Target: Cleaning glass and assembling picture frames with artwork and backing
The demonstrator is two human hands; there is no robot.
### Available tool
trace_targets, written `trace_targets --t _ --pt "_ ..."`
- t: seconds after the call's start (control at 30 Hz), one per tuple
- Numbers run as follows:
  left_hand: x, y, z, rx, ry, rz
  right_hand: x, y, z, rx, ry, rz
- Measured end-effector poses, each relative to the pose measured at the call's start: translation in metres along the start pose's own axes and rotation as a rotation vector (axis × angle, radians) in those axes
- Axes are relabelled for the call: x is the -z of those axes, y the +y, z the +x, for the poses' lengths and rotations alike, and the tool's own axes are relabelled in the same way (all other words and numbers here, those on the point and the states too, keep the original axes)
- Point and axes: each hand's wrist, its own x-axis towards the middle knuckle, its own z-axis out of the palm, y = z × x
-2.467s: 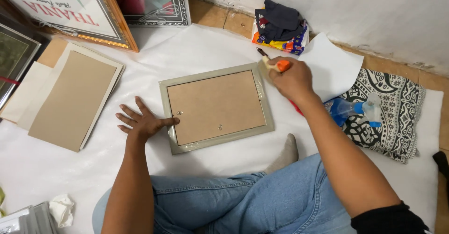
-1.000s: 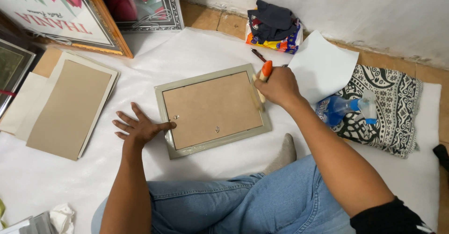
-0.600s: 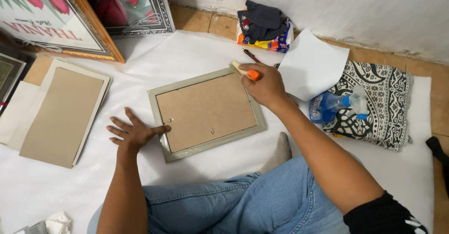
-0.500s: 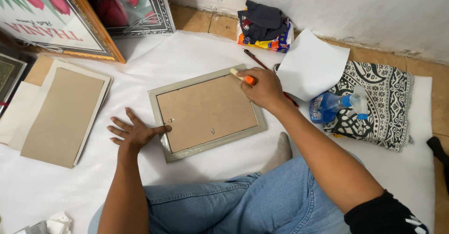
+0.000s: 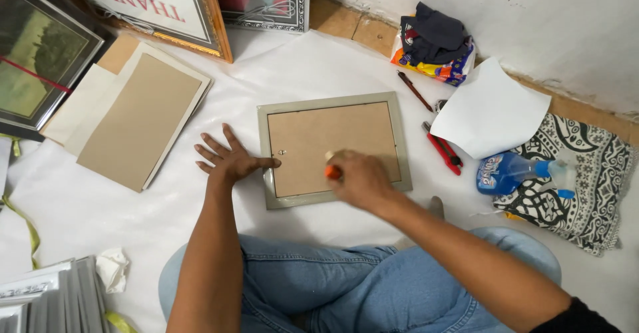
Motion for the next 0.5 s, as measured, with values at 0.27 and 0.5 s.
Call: trace_targets --t 0.27,0.5 --pt "0.000 -0.004 0.003 -0.010 -0.018 0.001 0.007 -0.051 0.023 -0.164 -0.096 0.640" --pt "0.006 0.000 -0.001 -0.002 -0.049 -0.024 0.017 -0.039 0.100 -0.358 0.338 0.502"
